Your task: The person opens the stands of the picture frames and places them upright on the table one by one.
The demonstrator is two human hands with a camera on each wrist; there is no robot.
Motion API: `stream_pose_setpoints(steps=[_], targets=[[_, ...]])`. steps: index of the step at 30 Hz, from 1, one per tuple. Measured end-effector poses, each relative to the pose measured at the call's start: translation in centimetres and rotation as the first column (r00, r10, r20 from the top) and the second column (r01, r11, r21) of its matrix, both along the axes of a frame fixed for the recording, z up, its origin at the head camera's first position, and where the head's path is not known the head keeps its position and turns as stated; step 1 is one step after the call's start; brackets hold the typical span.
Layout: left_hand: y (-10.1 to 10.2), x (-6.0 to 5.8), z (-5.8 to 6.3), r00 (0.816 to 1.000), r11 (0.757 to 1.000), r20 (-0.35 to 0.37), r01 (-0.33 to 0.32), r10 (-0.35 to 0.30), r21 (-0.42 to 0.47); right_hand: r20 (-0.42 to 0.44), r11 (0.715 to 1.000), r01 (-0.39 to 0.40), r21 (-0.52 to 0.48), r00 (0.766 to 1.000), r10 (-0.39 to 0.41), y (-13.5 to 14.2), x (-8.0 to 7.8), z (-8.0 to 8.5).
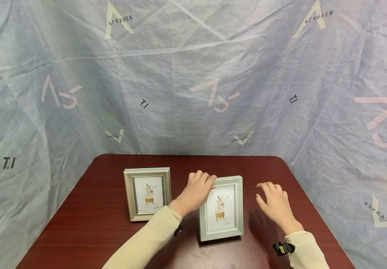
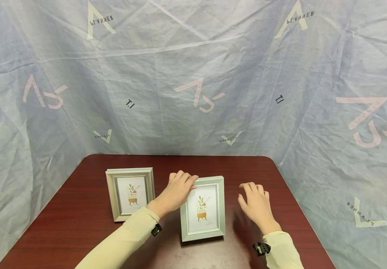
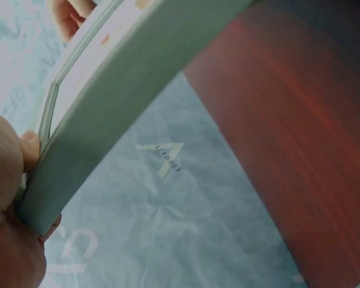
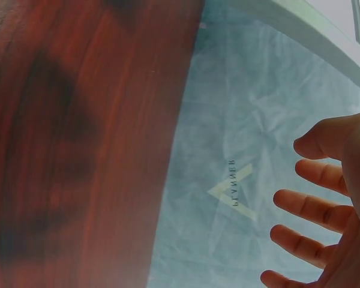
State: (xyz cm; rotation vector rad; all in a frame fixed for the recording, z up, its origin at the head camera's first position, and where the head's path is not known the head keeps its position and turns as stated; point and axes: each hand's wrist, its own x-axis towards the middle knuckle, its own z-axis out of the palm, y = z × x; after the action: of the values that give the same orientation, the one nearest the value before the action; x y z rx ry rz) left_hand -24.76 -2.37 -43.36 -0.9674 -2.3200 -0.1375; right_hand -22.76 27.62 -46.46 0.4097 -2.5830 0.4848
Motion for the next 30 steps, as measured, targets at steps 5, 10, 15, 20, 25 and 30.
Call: stream_pose_setpoints(steps=[5,10,15,20,25,30], targets=[[-0.5,-0.2,1.0,0.999,0.999,-0.043,0.013,-0.012,0.031,-0.023,1.0,-0.004,0.001,1.0,0.004,0.0,0.0,0.7],[-0.7,-0.2,1.5,0.995,0.998,-0.091,0.04,-0.036,0.049,-0.026,1.0,-0.004,0.003,1.0,0.004,-0.1,0.1,1.1],[-0.8,-0.2,2.0,0.993,0.997,-0.11,0.057,-0.051,0.051,-0.028,1.0,-0.009,-0.001,1.0,0.009,-0.3,0.1,1.2],[-1.0,0.0,2.7,0.996,0.998,-0.066,0.053,-0.051,0.029,-0.018,1.0,-0.01,0.002,1.0,0.01,-0.4,0.2,1.3],[-1.2,0.0,3.2,0.998,0.999,-0.038,0.039,-0.04,-0.03,-0.009,1.0,-0.011,0.005,1.0,0.011,-0.3,0.2,1.3],[-1.5,0.1,3.6,0.998,0.996,-0.038,0.044,-0.047,-0.071,-0.007,1.0,-0.018,0.011,1.0,0.018,-0.2,0.1,1.1]])
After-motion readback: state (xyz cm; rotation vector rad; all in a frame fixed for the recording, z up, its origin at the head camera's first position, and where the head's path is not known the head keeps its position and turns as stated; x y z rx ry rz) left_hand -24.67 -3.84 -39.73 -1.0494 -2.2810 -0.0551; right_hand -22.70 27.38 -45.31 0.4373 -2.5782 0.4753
